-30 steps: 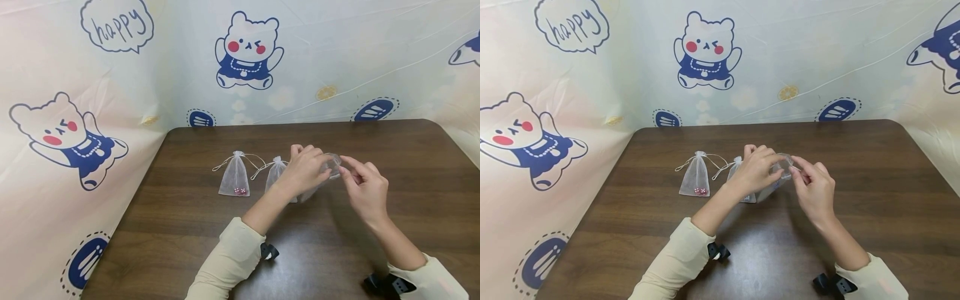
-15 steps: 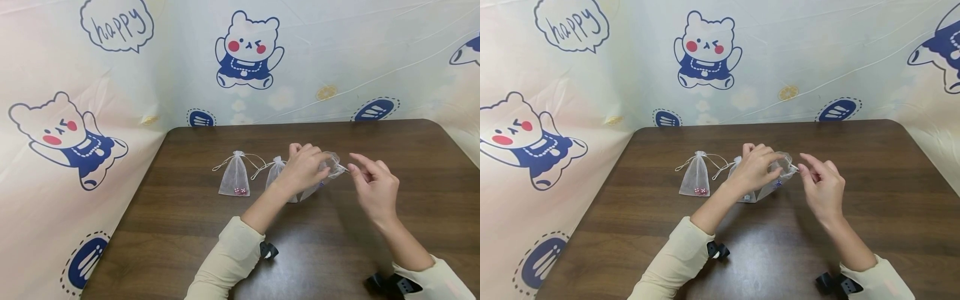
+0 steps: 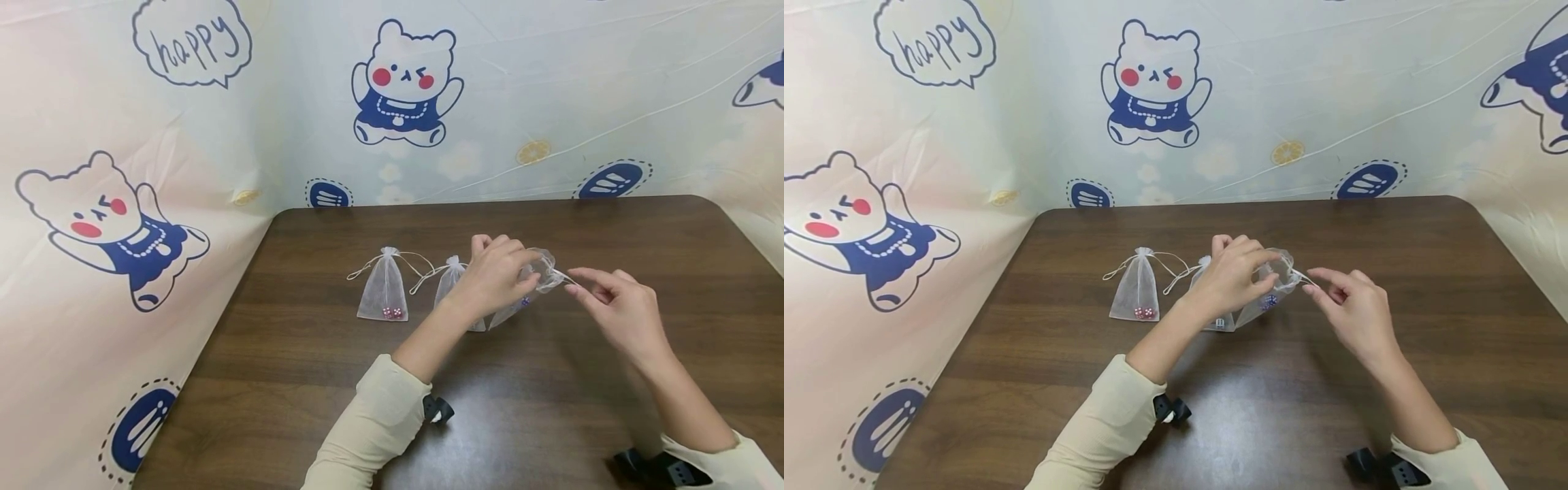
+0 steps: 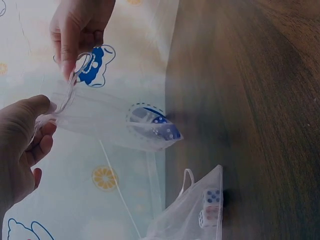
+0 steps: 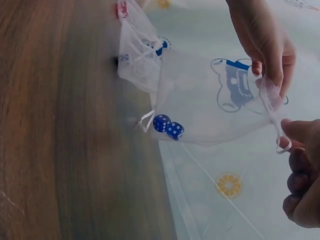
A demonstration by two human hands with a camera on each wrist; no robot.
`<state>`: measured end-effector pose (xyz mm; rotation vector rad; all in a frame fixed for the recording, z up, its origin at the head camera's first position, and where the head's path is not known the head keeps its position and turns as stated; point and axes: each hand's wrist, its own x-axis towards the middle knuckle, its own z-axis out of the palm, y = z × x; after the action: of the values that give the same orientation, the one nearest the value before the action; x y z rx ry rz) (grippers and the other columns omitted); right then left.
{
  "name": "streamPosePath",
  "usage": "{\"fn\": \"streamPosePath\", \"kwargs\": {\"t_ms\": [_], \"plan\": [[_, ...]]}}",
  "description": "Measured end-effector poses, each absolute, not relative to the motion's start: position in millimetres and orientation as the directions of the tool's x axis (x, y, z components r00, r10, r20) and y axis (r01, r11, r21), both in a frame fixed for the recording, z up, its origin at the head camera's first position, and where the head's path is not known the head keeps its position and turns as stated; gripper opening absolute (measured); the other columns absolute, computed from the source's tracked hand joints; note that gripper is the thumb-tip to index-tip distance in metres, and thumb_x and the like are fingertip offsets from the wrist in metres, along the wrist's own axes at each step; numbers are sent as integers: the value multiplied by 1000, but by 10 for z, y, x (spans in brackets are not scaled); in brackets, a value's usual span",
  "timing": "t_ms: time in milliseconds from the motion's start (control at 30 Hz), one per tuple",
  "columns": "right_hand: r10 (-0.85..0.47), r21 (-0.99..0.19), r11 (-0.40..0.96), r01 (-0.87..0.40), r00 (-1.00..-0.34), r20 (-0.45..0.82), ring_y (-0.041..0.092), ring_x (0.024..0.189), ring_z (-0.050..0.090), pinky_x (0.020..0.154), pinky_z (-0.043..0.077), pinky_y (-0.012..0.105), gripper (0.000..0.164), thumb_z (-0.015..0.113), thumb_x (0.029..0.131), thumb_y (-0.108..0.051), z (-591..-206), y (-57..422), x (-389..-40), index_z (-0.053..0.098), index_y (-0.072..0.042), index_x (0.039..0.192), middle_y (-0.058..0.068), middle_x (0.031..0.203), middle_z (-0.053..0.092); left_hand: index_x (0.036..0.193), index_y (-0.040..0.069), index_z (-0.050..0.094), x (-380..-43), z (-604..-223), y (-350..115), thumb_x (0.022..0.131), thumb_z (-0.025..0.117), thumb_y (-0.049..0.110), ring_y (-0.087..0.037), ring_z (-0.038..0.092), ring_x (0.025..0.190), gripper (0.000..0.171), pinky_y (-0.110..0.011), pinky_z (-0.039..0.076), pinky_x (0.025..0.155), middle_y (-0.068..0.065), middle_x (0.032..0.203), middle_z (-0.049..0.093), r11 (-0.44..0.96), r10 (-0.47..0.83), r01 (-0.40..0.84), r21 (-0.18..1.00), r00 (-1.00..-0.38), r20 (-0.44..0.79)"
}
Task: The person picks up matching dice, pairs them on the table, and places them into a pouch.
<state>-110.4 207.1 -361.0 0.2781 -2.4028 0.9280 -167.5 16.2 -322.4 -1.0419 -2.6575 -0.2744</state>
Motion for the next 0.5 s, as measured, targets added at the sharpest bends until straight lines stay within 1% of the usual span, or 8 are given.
{"fn": "streamPosePath", "kwargs": {"t_ms": [100,233,300,400,500], "plan": [[-21,-547,747,-377,-836,548,7,55,31,46,24,21,16,74,77,-7,-3624,2074,-1098,72,-2,92,-1,59,40,116,25,65,-1677,-3226,159,87,60,35,-4,47,89,31,-32,25,82,13,94,60,716,639,693,80,-698,323],[-3,-536,761,-365,-829,560,5,54,33,46,26,21,9,72,79,-6,-3628,2074,-1097,72,-1,86,-1,59,45,117,25,65,-1679,-3228,148,87,60,41,-4,46,89,34,-33,25,83,14,95,60,701,649,705,105,-692,315],[15,-538,765,-354,-826,564,4,54,33,46,27,21,8,71,79,-7,-3625,2078,-1096,72,-1,85,0,58,47,118,24,64,-1678,-3223,140,86,59,47,-4,46,92,40,-34,24,85,13,97,60,694,654,708,127,-695,298],[46,-545,768,-335,-820,570,3,53,32,46,26,20,9,72,79,-7,-3617,2086,-1095,72,-1,85,0,57,46,121,24,62,-1675,-3212,131,82,58,56,-3,45,96,51,-36,23,89,13,101,60,686,664,711,155,-699,265],[77,-549,771,-321,-809,582,1,53,31,47,25,20,8,72,78,-7,-3606,2094,-1100,72,-1,84,0,57,45,124,24,60,-1676,-3203,130,78,60,58,-4,45,97,56,-35,22,88,13,104,59,677,679,719,159,-693,242]]}}
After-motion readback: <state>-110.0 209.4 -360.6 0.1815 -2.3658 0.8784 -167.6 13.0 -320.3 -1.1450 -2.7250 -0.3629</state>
